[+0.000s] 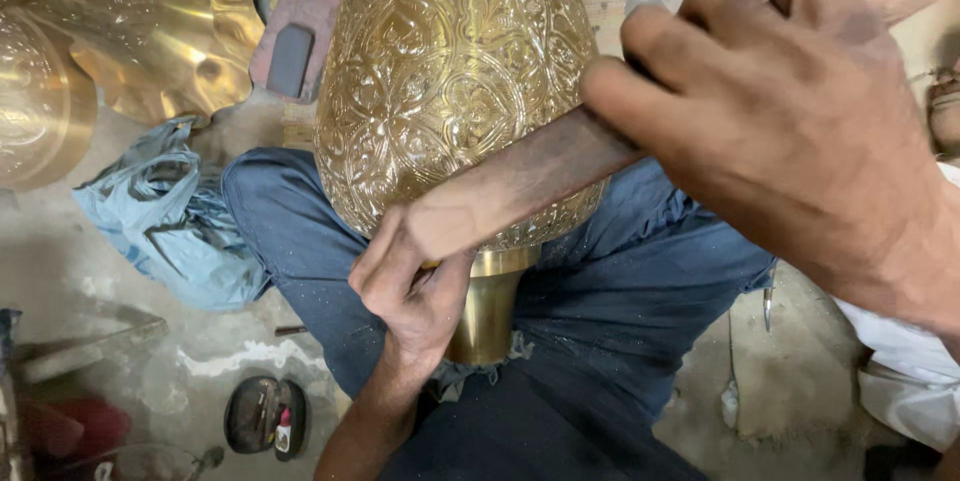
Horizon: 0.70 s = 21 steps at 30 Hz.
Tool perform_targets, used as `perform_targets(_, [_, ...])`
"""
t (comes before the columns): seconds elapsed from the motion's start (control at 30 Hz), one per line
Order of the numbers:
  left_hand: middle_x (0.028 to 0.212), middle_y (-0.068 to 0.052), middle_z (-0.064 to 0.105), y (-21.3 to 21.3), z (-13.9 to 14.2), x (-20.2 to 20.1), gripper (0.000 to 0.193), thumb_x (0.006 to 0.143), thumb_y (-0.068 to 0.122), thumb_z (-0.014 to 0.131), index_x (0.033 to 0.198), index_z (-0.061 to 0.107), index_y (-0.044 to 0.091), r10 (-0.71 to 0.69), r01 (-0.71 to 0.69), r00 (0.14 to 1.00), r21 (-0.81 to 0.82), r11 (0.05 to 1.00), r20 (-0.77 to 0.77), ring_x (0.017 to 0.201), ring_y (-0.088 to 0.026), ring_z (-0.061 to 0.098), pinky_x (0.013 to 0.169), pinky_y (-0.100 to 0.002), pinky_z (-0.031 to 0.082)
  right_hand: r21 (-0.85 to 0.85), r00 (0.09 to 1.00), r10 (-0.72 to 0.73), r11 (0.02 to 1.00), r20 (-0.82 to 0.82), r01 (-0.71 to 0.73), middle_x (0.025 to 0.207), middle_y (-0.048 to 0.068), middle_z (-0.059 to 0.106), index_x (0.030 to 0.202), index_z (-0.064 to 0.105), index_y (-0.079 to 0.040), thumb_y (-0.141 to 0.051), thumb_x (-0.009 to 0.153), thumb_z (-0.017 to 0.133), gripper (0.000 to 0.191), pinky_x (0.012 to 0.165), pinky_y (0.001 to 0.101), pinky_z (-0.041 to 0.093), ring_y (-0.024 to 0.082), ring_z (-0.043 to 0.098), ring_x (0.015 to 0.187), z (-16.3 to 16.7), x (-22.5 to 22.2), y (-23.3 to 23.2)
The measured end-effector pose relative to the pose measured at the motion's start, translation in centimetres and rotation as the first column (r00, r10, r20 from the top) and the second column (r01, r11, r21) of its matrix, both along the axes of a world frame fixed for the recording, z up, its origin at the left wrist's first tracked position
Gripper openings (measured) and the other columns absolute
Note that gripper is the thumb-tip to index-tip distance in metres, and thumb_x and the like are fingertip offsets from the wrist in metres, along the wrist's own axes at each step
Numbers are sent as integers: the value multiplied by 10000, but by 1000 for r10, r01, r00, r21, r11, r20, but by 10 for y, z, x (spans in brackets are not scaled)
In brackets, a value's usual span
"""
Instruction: The person sits cross-legged on the floor with an engraved brass vessel on their lap and hammers a small chisel against its surface with a wooden mallet, repositioning the chisel to work different areas of the decorative pattern.
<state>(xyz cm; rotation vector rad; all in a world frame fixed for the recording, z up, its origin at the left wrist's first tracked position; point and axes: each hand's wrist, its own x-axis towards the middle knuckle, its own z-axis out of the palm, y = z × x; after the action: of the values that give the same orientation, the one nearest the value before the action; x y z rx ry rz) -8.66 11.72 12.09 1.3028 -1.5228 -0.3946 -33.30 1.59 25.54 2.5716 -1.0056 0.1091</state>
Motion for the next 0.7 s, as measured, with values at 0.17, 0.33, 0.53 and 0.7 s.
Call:
perform_targets(0.17, [825,-98,612,0,-5,1,256,773,-34,905,908,687,-47,29,-30,998,34,999,54,674,-129,582,550,-254,451,46,999,-37,998,25,36,944,4,673,1027,646,-158,-249,839,758,237,857,358,537,180,694,914,14,13,-1])
perform_targets(0.33, [985,-158,723,-2,-5,0,253,767,-58,824,996,717,-77,-19,19,1000,-23,1000,8,802,-172,726,646,-284,582,161,991,-11,987,137,-12,942,47,677,1023,676,-124,-209,750,788,307,862,361,521,231,702,935,26,16,-3])
perform_targets(0.53, [993,-132,708,-2,-6,2,246,800,3,853,1000,717,-40,7,-5,998,-26,1000,68,822,-169,714,696,-285,573,190,979,-71,981,193,33,944,36,657,1041,643,-107,-192,793,839,327,817,386,547,207,689,928,11,4,-1])
perform_targets(0.7, [1002,-97,739,-3,-4,5,287,876,-3,830,1140,719,5,12,-20,982,-43,999,-188,841,-167,753,692,-250,606,376,925,-125,926,358,-20,935,120,648,1065,633,-35,-39,720,825,395,787,462,531,332,662,901,6,-4,-5])
